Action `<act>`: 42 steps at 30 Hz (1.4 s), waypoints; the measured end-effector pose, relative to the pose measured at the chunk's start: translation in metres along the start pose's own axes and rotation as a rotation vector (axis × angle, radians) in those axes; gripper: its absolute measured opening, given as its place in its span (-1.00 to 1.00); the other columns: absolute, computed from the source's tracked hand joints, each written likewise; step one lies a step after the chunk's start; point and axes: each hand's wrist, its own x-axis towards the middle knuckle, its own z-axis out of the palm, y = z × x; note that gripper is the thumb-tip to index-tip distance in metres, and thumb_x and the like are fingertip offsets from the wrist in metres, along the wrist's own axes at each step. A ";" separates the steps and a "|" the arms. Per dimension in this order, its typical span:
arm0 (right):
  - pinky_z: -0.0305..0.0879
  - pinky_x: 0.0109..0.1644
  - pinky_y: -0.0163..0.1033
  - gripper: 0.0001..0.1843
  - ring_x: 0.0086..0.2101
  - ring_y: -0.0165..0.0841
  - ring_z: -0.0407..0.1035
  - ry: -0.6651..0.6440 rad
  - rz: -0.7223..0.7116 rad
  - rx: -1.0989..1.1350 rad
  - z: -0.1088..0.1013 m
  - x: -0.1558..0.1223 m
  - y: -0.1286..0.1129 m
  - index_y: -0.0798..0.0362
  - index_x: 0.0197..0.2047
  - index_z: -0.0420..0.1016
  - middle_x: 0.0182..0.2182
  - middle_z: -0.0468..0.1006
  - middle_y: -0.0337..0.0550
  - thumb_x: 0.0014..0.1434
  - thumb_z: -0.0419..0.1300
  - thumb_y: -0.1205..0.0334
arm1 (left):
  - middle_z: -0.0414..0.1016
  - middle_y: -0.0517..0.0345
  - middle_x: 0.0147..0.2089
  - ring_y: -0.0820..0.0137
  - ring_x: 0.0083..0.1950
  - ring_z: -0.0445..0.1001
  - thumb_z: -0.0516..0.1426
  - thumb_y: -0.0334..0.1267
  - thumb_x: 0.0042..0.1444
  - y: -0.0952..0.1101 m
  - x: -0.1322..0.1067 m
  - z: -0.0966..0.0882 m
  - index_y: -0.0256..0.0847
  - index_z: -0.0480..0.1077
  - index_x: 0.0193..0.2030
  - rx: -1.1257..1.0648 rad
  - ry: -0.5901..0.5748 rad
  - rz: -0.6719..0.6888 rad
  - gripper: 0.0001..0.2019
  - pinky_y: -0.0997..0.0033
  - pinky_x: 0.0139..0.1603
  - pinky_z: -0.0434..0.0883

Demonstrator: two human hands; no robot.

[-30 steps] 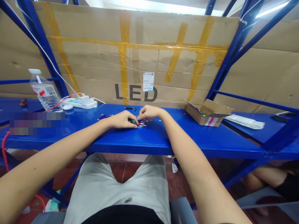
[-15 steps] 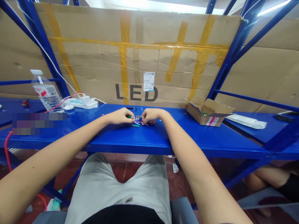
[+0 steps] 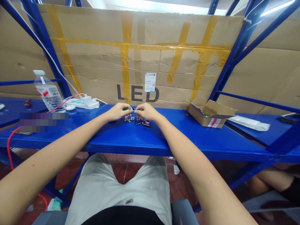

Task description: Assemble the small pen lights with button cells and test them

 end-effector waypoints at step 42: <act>0.24 -0.29 -0.33 -0.97 -0.41 -0.41 0.39 0.005 0.022 -0.194 0.003 0.002 0.000 0.11 -0.28 0.52 -0.44 0.54 -0.22 0.15 0.28 0.37 | 0.61 0.09 -0.24 0.30 -0.21 0.48 0.19 -0.08 0.06 -0.018 -0.002 -0.007 -0.23 0.58 -0.23 0.265 -0.226 -0.062 -0.72 0.40 -0.18 0.31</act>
